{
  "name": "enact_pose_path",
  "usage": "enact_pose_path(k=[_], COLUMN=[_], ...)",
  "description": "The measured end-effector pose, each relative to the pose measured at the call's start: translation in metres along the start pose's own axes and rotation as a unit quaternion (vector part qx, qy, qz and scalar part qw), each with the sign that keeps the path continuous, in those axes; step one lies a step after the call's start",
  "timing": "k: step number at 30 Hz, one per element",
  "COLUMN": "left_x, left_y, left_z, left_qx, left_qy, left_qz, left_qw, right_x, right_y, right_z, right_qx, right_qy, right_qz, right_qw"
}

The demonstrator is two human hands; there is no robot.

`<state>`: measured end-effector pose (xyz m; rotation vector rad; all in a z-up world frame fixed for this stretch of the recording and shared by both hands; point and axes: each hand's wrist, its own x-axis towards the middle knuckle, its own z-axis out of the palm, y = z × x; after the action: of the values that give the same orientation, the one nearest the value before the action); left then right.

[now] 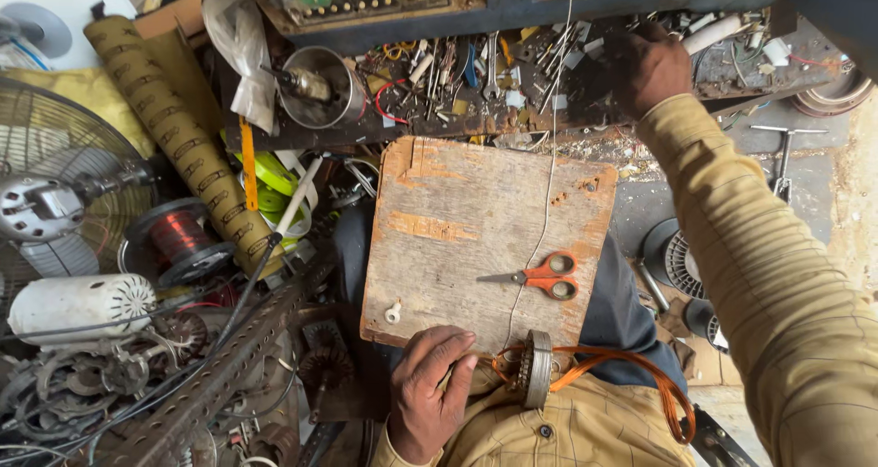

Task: The person winds copper wire around a cylindrical motor stator, then cuts a small piece of tape and wraps it around the wire end to secure it. The work is performed on a wooden board in a cluttered workshop.

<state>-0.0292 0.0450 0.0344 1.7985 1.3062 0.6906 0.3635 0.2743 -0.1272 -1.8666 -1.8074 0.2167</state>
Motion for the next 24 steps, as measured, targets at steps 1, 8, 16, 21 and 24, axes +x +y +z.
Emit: enact_pose_path(k=[1,8,16,21,24], left_x=[0.0,0.012,0.056,0.077,0.071], left_y=[0.0,0.015,0.058,0.076,0.072], left_z=[0.0,-0.004,0.0,0.013,0.018], left_qx=[-0.003,-0.02,-0.04,-0.092,-0.135], left_qy=[-0.001,0.01,0.049,0.047,0.048], left_qz=[0.004,0.027,0.143,0.168,0.141], left_qw=[1.0,0.999,0.988,0.98,0.98], right_x=[-0.003,-0.022,-0.128,-0.159,-0.176], right_y=[0.002,-0.034,-0.152,-0.175,-0.178], right_z=[-0.003,-0.042,-0.15,-0.163,-0.162], right_qx=[0.008,0.501,0.592,0.602,0.608], right_qy=[-0.009,-0.085,-0.329,-0.31,-0.274], right_qz=[0.01,0.275,0.257,0.255,0.27], right_qw=[1.0,0.816,0.689,0.69,0.694])
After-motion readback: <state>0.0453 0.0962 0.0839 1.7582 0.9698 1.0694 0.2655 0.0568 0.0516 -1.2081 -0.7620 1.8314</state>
